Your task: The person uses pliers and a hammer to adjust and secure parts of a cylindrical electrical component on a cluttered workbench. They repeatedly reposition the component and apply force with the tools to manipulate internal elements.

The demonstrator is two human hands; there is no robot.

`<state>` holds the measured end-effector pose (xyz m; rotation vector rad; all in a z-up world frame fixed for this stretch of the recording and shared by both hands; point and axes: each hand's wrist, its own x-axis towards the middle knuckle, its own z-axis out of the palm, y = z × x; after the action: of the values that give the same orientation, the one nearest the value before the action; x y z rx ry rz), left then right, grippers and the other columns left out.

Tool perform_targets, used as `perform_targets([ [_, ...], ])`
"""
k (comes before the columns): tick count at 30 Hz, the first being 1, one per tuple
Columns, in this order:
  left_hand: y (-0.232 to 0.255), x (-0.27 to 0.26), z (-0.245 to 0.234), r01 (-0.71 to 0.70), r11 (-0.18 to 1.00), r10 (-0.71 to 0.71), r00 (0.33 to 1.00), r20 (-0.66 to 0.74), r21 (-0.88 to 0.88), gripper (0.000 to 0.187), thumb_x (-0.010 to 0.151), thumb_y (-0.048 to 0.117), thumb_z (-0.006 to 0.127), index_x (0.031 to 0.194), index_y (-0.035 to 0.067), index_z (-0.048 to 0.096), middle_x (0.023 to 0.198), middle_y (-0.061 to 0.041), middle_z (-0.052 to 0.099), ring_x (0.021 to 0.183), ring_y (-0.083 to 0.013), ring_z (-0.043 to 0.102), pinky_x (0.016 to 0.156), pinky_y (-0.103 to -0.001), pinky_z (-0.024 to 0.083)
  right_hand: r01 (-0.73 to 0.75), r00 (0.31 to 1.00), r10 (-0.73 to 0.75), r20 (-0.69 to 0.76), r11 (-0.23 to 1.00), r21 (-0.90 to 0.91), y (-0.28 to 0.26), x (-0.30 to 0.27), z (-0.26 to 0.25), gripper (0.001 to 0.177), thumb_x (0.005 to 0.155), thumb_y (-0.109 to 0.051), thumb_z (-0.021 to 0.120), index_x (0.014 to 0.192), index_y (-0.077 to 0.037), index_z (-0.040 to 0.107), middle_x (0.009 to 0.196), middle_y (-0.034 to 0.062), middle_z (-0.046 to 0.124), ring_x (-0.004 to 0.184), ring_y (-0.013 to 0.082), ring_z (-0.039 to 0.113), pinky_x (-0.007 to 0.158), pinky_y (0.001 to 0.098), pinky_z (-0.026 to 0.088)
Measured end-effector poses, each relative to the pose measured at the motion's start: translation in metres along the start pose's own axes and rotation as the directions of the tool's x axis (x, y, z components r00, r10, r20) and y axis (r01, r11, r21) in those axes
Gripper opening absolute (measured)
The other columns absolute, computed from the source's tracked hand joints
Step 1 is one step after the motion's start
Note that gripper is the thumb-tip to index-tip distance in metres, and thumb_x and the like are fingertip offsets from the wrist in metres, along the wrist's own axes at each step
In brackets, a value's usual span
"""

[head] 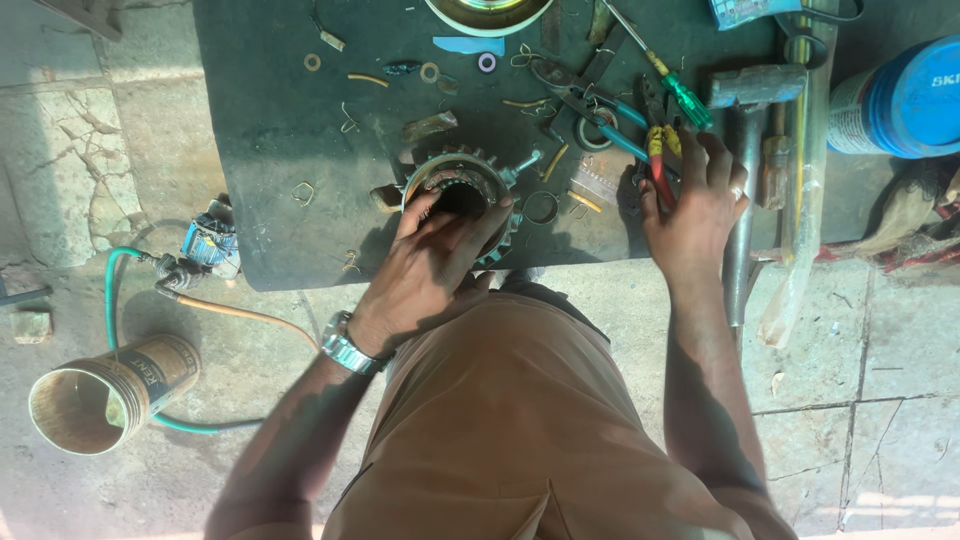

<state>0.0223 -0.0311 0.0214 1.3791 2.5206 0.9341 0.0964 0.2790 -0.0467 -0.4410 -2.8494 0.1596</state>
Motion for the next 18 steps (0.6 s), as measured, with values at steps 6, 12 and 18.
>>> perform_targets([
  [6, -0.016, 0.022, -0.021, -0.056, 0.973, 0.021, 0.987, 0.158, 0.223, 0.116, 0.058, 0.049, 0.093, 0.157, 0.024, 0.039, 0.150, -0.018, 0.041, 0.136, -0.0423, 0.045, 0.118, -0.064, 0.028, -0.203, 0.940, 0.143, 0.310, 0.964, 0.171, 0.026, 0.015, 0.024, 0.077, 0.091, -0.014, 0.078, 0.159, -0.010, 0.042, 0.130, 0.0289, 0.057, 0.102, 0.0468, 0.066, 0.084, 0.0527, 0.055],
  [12, -0.032, 0.048, -0.024, -0.129, 0.955, 0.055, 0.962, 0.268, 0.267, 0.121, 0.045, 0.055, 0.097, 0.151, 0.025, 0.045, 0.153, -0.016, 0.039, 0.139, -0.0449, 0.036, 0.114, -0.064, 0.032, -0.359, 0.933, 0.148, 0.329, 0.285, 0.889, 0.030, -0.023, -0.006, 0.065, 0.103, -0.007, 0.063, 0.162, -0.006, 0.035, 0.126, 0.0139, 0.064, 0.086, 0.0185, 0.061, 0.071, 0.0301, 0.051],
  [18, -0.036, 0.039, -0.017, 0.041, 0.975, -0.079, 0.983, 0.168, 0.217, 0.116, 0.044, 0.053, 0.099, 0.146, 0.025, 0.052, 0.150, -0.010, 0.041, 0.138, -0.0386, 0.040, 0.106, -0.061, 0.039, -0.397, 0.914, -0.070, 0.401, 0.064, 0.916, -0.013, -0.065, -0.036, 0.020, 0.103, 0.006, 0.064, 0.122, 0.004, 0.056, 0.094, 0.0126, 0.069, 0.079, 0.0184, 0.069, 0.060, 0.0280, 0.048],
])
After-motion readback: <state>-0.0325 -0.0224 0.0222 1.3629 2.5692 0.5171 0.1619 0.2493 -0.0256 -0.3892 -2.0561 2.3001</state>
